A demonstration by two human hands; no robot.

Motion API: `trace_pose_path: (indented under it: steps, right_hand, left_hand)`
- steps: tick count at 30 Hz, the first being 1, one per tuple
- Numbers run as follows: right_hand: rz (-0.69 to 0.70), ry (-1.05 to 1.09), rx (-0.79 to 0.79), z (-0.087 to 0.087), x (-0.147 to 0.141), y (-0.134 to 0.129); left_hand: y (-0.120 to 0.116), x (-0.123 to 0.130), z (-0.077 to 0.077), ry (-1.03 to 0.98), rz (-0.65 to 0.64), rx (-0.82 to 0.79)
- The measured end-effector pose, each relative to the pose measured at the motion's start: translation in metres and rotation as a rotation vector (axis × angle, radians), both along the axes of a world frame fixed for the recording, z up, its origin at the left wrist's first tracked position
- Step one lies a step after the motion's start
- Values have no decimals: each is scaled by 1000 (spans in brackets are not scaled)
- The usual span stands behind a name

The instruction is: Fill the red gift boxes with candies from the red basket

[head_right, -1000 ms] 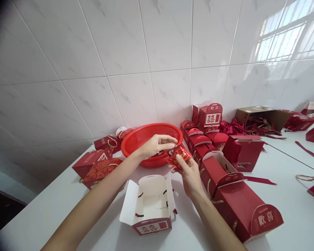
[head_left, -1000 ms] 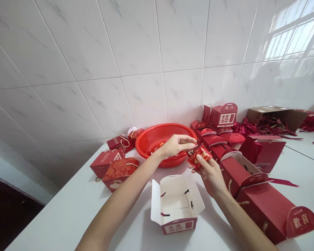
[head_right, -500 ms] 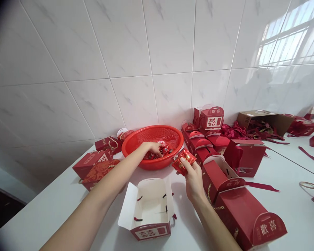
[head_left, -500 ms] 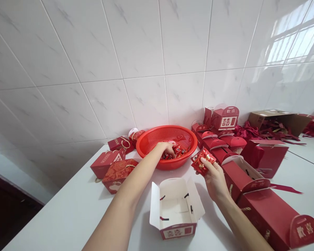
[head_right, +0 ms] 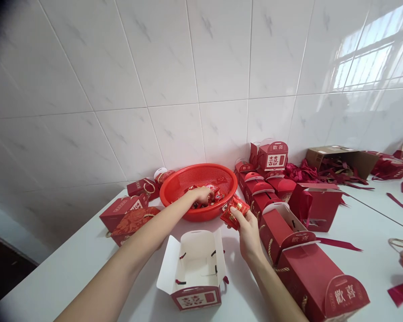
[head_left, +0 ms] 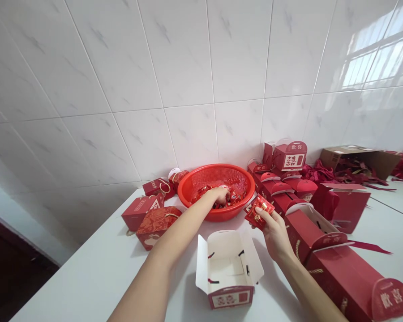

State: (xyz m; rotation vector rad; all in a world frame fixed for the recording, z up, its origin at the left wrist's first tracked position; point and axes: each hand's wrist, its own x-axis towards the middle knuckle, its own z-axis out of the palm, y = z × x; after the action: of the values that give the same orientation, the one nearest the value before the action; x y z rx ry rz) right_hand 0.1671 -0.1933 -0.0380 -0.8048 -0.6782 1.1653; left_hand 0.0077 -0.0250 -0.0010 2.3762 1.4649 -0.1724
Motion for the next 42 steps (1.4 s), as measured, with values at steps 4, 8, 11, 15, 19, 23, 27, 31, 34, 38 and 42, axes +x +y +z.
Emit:
trace_pose_path:
  steps: [4, 8, 11, 15, 19, 23, 27, 31, 34, 38, 42]
  right_hand:
    - [-4, -7, 3, 0, 0, 1]
    - [-3, -18, 13, 1, 0, 1]
    - [0, -22, 20, 1, -1, 0]
    - [2, -16, 18, 1, -1, -1]
    - [8, -14, 18, 1, -1, -1]
    - [20, -5, 15, 2, -2, -2]
    - [29, 15, 22, 5, -3, -3]
    - [50, 42, 31, 7, -2, -4]
    - [63, 62, 33, 8, 0, -3]
    - [79, 74, 31, 8, 1, -3]
    - [97, 77, 33, 10, 0, -5]
  left_hand:
    - [-9, 0, 4, -8, 15, 55]
    - [-16, -7, 12, -95, 60, 182]
    - [-16, -14, 16, -110, 115, 210]
    - [-16, -13, 14, -39, 103, 104]
    - [-19, -1, 9, 39, 88, 42]
    - [-23, 4, 8, 31, 103, 68]
    - [-27, 0, 9, -80, 114, 98]
    - [-26, -6, 11, -290, 173, 136]
    - [-22, -11, 13, -523, 221, 138]
    - [-23, -16, 20, -855, 234, 22]
    - [-34, -21, 29, -1115, 215, -147]
